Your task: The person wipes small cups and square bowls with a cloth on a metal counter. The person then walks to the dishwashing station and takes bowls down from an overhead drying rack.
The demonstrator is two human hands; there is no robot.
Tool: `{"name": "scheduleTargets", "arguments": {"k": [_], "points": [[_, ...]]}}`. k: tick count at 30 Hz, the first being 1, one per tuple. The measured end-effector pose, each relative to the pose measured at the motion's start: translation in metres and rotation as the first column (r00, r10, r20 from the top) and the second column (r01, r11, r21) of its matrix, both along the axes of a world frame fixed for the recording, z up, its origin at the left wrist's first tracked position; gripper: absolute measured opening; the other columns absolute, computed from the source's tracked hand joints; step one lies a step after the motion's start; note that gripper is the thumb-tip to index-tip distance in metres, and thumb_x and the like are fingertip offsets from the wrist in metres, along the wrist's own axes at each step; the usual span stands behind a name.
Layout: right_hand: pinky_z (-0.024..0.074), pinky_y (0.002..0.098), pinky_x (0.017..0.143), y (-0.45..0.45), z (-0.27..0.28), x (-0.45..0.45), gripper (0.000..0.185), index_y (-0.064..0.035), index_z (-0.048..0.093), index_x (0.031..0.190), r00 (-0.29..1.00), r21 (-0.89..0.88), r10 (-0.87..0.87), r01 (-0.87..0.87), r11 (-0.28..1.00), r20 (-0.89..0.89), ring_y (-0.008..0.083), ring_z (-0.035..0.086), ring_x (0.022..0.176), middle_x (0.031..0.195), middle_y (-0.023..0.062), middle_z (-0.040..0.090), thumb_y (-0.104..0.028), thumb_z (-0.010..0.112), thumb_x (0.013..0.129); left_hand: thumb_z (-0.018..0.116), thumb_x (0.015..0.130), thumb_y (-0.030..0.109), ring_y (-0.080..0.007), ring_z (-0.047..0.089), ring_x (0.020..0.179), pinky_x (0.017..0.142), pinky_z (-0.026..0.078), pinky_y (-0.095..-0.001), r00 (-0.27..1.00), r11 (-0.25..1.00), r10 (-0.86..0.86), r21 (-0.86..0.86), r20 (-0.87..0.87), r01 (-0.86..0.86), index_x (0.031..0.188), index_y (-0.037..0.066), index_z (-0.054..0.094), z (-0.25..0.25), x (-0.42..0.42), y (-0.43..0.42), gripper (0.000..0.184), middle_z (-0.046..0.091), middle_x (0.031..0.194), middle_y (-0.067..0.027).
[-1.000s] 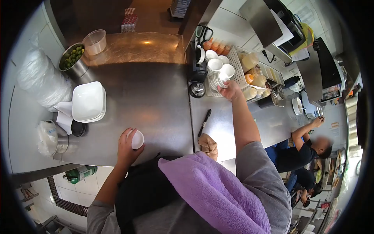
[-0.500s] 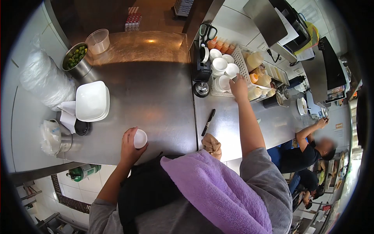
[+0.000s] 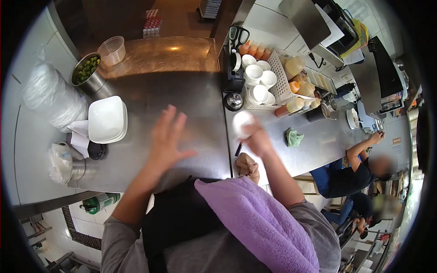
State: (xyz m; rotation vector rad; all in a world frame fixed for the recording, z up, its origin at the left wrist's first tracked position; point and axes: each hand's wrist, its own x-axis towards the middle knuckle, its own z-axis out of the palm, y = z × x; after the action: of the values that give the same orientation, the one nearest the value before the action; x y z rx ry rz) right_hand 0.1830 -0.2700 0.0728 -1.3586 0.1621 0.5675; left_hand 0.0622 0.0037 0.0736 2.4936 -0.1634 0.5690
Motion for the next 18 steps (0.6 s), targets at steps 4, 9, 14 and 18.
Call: {"name": "scheduleTargets", "arguments": {"k": [4, 9, 14, 18], "points": [[0.0499, 0.0379, 0.081, -0.070, -0.003, 0.096, 0.049, -0.0037, 0.042, 0.130, 0.674, -0.575, 0.132, 0.492, 0.653, 0.726, 0.0346, 0.056, 0.099, 0.118, 0.0222, 0.049, 0.000, 0.055, 0.083, 0.075, 0.074, 0.031, -0.0428, 0.031, 0.131, 0.106, 0.029, -0.0486, 0.900, 0.886, 0.430, 0.158, 0.066, -0.435, 0.139, 0.012, 0.039, -0.005, 0.006, 0.123, 0.077, 0.025, 0.146, -0.0254], [0.0401, 0.0474, 0.094, -0.087, -0.017, 0.151, 0.052, -0.0060, 0.044, 0.129, 0.598, -0.714, 0.392, 0.621, 0.324, 0.698, 0.0462, 0.048, 0.108, 0.117, 0.0302, 0.047, -0.003, 0.053, 0.078, 0.070, 0.079, 0.025, -0.0402, 0.044, 0.120, 0.098, 0.039, -0.0454, 0.771, 0.756, 0.635, 0.240, -0.044, -0.609, 0.132, 0.012, 0.045, -0.047, -0.008, 0.251, 0.061, 0.042, 0.133, -0.0219], [0.0426, 0.0469, 0.092, -0.090, -0.030, 0.171, 0.054, -0.0001, 0.036, 0.129, 0.794, -0.870, 0.357, 0.437, 0.231, 0.493, 0.0453, 0.047, 0.113, 0.125, 0.0303, 0.047, -0.006, 0.053, 0.078, 0.070, 0.077, 0.016, -0.0368, 0.049, 0.115, 0.094, 0.043, -0.0432, 0.712, 0.753, 0.657, 0.168, -0.247, -0.636, 0.135, 0.014, 0.039, -0.037, -0.015, 0.248, 0.066, 0.049, 0.124, -0.0182], [0.0453, 0.0477, 0.088, -0.094, -0.034, 0.159, 0.049, 0.0007, 0.045, 0.122, 0.596, -0.798, 0.663, 0.603, 0.003, 0.453, 0.0454, 0.057, 0.096, 0.122, 0.0286, 0.051, -0.024, 0.062, 0.083, 0.066, 0.079, 0.010, -0.0390, 0.052, 0.109, 0.090, 0.045, -0.0446, 0.734, 0.787, 0.612, 0.136, -0.293, -0.602, 0.134, 0.015, 0.040, -0.034, -0.018, 0.244, 0.062, 0.051, 0.120, -0.0184]]}}
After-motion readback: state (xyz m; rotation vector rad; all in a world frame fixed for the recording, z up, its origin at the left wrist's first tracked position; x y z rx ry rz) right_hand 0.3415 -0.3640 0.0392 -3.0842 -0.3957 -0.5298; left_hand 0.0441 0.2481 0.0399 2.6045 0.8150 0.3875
